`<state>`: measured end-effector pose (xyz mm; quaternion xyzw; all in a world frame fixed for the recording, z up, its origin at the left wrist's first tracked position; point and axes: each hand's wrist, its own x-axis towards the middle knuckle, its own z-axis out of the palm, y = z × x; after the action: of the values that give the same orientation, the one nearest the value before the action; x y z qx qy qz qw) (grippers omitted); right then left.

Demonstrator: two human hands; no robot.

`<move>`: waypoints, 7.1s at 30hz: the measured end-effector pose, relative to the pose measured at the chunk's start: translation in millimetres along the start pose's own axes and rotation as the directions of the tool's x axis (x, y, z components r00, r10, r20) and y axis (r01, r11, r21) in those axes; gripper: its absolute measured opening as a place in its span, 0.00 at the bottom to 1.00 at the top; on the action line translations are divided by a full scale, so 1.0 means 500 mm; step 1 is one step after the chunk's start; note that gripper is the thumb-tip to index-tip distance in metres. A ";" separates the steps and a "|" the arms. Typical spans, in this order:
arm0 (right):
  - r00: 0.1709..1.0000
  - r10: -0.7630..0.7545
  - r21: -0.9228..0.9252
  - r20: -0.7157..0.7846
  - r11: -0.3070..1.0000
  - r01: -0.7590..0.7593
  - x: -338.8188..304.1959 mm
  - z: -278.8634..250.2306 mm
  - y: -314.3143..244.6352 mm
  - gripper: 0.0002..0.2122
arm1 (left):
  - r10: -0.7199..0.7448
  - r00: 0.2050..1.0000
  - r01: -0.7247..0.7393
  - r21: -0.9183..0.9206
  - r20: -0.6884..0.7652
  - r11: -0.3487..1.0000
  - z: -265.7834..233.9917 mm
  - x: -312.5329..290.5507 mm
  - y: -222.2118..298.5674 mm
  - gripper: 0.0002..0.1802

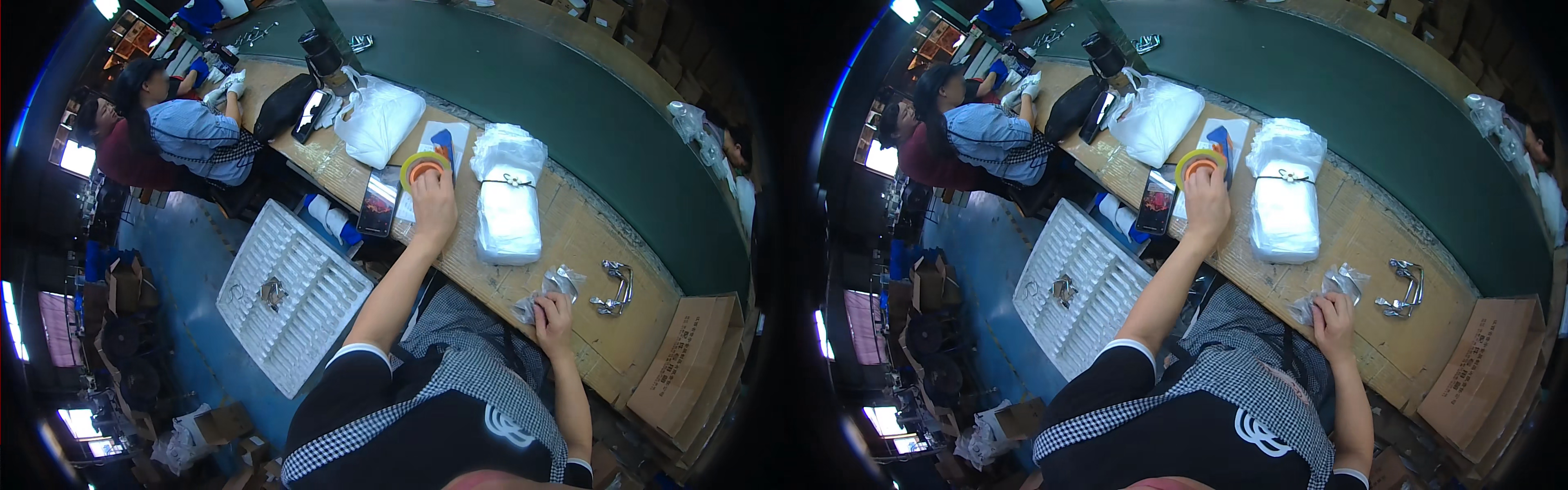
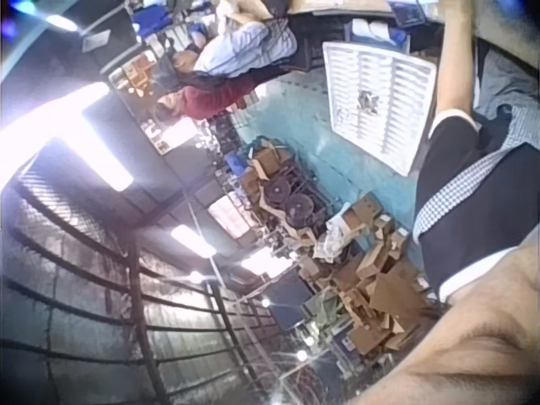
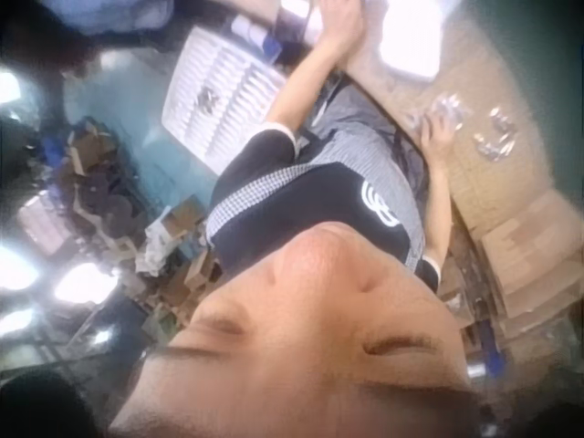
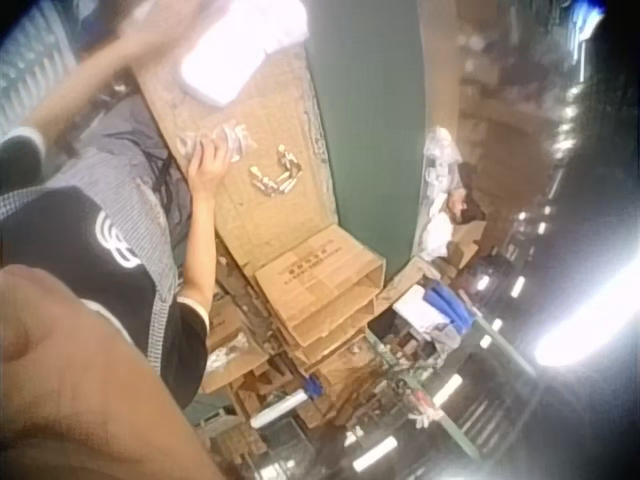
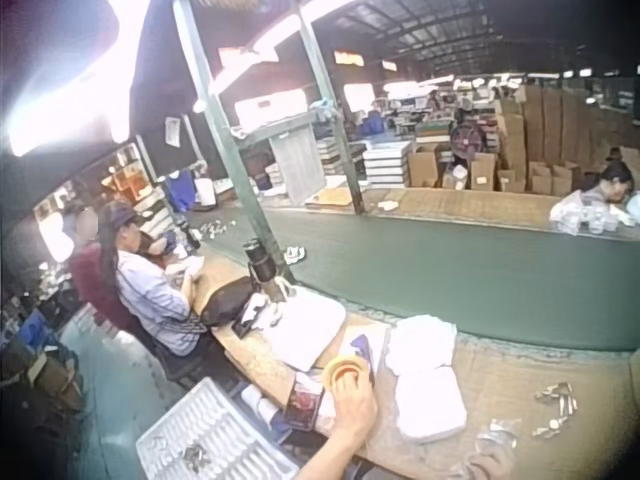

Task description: The person packs metal handles into plastic bags, then weighs the bagged handles on a weighing scale.

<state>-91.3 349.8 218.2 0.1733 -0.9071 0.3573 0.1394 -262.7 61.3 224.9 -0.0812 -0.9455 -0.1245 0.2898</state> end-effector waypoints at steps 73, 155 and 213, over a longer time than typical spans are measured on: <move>0.872 -0.382 -0.265 -0.306 0.914 0.307 0.021 -0.112 -0.094 0.06 | 0.488 0.862 -0.403 -0.771 -0.138 0.494 -0.222 -0.113 0.352 0.04; 0.749 0.649 0.965 0.133 0.087 -0.246 0.160 -0.174 -0.095 0.05 | 0.381 0.915 -0.132 -0.798 0.129 0.587 -0.213 -0.002 0.303 0.05; 0.546 0.682 0.474 -0.486 0.731 -0.491 -0.391 -0.359 -0.102 0.19 | 0.915 0.404 -0.506 -0.834 -0.002 0.222 -0.182 -0.168 0.465 0.25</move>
<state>128.9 481.9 301.7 -0.2564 -0.7481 0.5444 0.2797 -93.6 251.0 293.9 -0.6621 -0.6838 -0.3065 -0.0021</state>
